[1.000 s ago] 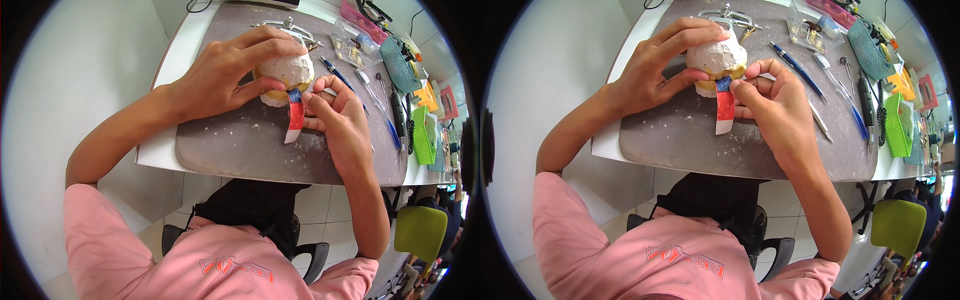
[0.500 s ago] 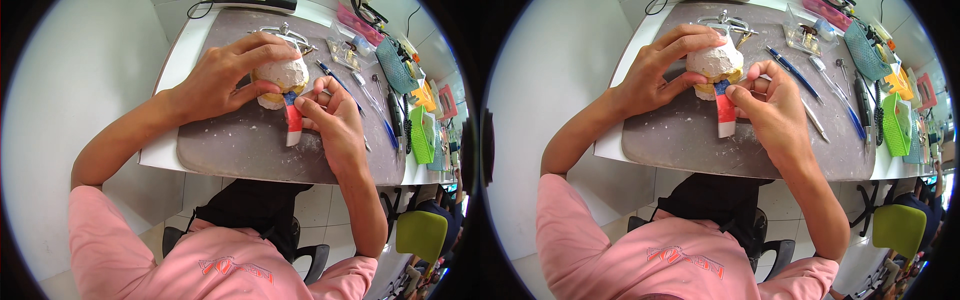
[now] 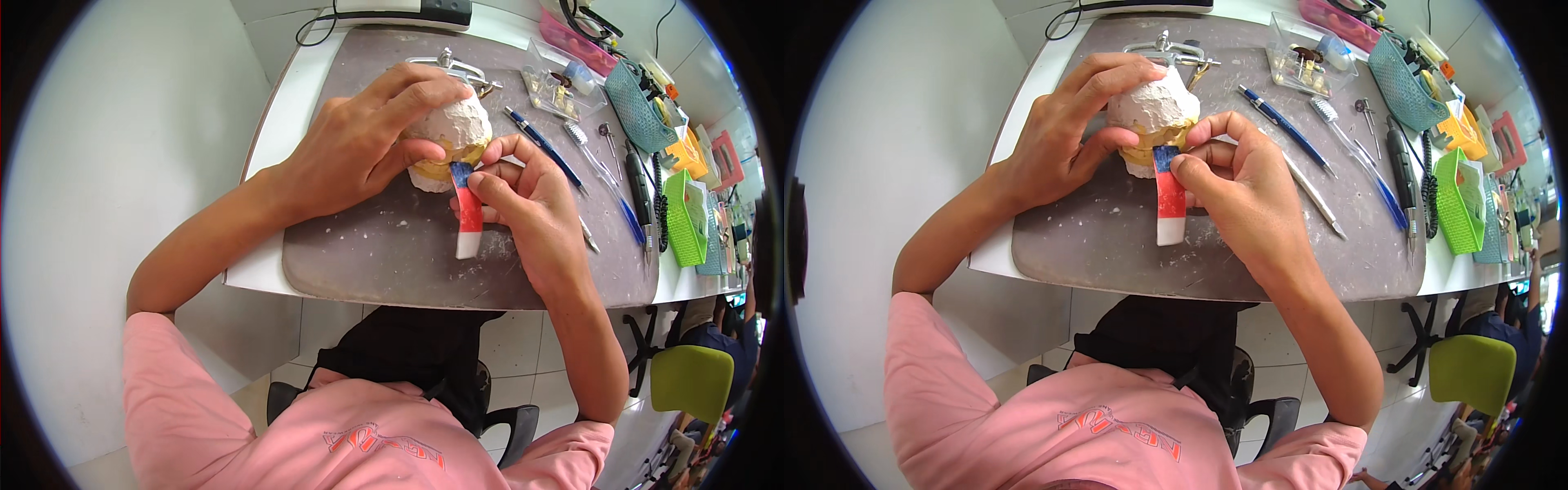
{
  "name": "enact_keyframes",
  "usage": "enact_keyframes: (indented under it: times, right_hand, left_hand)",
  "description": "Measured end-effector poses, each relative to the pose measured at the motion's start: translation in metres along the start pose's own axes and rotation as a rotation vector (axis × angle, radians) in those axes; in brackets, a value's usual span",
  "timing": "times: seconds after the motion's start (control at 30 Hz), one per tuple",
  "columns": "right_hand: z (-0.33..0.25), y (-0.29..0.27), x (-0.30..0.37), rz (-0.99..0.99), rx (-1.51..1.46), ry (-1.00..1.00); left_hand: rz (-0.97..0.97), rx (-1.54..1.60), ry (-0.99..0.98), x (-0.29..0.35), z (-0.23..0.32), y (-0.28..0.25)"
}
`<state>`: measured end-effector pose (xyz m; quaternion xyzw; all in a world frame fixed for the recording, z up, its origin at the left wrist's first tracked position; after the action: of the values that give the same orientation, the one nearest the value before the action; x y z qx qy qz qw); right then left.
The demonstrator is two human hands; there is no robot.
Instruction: The person holds a dental model by hand, uses a blade to trim material from the surface, removes a small prosthetic piece, and subsequently fits the model into an articulator.
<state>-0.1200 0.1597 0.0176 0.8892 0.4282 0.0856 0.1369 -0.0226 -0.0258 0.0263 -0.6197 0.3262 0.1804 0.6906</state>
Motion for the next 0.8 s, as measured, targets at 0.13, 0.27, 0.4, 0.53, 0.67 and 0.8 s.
enact_keyframes:
  times: [0.13,0.27,0.4,0.53,0.67,0.8]
  right_hand:
    - [-0.008,-0.006,0.007,-0.025,-0.106,0.043]
    - [-0.041,-0.045,0.015,0.129,0.304,-0.299]
    - [-0.073,-0.096,0.001,0.217,0.621,-0.324]
    - [-0.070,-0.081,-0.003,0.381,1.570,-0.951]
    - [-0.049,-0.030,-0.013,0.164,1.029,-0.691]
    - [-0.042,0.008,-0.020,0.062,1.041,-0.584]
  left_hand:
    - [0.019,0.032,-0.034,-0.004,-0.005,-0.003]
    - [-0.047,0.079,-0.101,-0.020,-0.009,-0.008]
    - [-0.110,0.247,-0.209,-0.038,-0.021,-0.005]
    - [-0.159,0.485,-0.387,-0.042,-0.032,0.003]
    - [-0.151,0.494,-0.451,-0.043,-0.029,0.001]
    - [-0.173,0.513,-0.470,-0.047,-0.024,0.003]
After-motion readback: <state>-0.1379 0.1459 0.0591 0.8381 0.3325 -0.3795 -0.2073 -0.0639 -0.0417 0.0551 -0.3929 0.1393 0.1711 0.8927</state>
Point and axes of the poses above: each hand's wrist, its own x-axis away from the middle knuckle, its own y-axis out of the palm, z = x × y, the point moved 2 cm from there along -x, towards the middle knuckle, and after that the axes turned 15 degrees about -x, right-handed, at the moved point
